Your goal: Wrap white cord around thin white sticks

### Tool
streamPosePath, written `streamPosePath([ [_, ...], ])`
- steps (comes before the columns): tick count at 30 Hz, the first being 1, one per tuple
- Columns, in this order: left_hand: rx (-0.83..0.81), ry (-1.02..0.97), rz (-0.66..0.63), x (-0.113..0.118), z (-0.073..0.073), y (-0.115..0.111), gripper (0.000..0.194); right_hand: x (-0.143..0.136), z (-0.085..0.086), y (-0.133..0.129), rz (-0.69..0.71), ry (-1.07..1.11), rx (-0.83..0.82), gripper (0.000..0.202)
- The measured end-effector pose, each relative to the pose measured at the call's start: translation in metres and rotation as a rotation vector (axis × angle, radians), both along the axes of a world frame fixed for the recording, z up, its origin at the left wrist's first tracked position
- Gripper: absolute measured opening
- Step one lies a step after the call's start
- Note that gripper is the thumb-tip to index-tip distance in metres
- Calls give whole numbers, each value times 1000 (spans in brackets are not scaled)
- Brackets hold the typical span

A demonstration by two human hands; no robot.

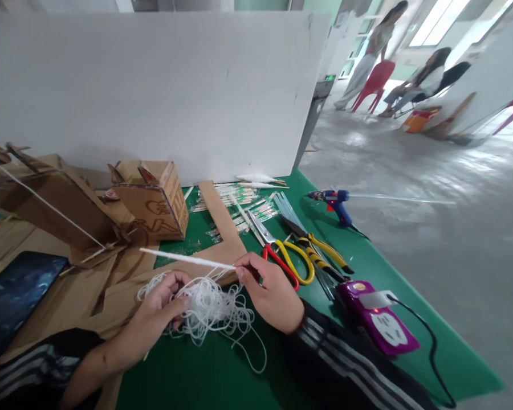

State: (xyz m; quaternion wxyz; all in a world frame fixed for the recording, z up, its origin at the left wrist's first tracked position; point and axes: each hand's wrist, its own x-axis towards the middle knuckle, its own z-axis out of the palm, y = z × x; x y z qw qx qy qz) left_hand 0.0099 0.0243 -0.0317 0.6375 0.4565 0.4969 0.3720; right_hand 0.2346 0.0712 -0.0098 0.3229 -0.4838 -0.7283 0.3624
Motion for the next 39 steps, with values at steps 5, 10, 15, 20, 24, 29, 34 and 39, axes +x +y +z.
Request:
streamPosePath([
  [5,166,348,-73,-11,16,6,14,9,1,0,-60,-17,74,19],
  [10,343,671,-69,-24,34,2,10,4,1,-5,-52,108,-17,20],
  [15,431,600,-34,-15,41,2,6,-7,6,-12,-36,317,-152,22],
  [20,168,209,-42,7,36,5,20,-31,16,-23,-161,491,-208,27],
  [24,68,83,-28,24,29,5,29,-52,17,-28,-303,491,-211,32],
  [29,27,-75,-4,37,28,4,30,-57,11,-29,-367,398,-112,32],
  [34,-45,-225,52,34,30,-1,25,-46,4,-27,-355,295,-16,28],
  [39,4,-190,33,32,33,-5,29,-44,3,-26,-339,309,32,24],
])
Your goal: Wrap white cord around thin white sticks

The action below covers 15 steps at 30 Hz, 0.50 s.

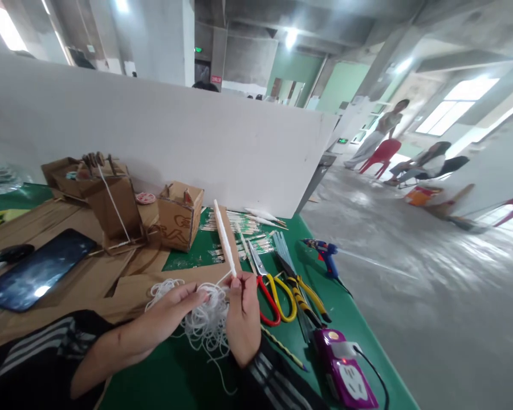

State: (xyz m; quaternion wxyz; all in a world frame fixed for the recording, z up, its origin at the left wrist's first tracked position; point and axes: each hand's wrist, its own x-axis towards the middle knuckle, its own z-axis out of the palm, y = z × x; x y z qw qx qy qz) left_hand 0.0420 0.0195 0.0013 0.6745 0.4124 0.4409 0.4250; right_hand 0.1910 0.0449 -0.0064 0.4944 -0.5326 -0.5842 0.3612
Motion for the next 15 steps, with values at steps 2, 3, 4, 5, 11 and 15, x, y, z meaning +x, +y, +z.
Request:
streamPosePath([
  [2,34,69,-12,4,2,-1,32,-3,3,-1,13,-1,6,23],
  [3,56,105,-17,6,3,-1,32,-4,4,-2,21,-4,0,23],
  [4,81,134,-21,9,4,-1,33,-5,5,-3,21,-13,-4,24],
  [5,108,155,-25,11,5,-2,32,-7,6,-4,11,-29,-3,24],
  [11,78,149,38,15,0,-5,30,-5,5,-3,-36,-138,87,22],
  [15,41,107,167,13,-12,-4,28,-3,4,-3,19,-146,107,24],
])
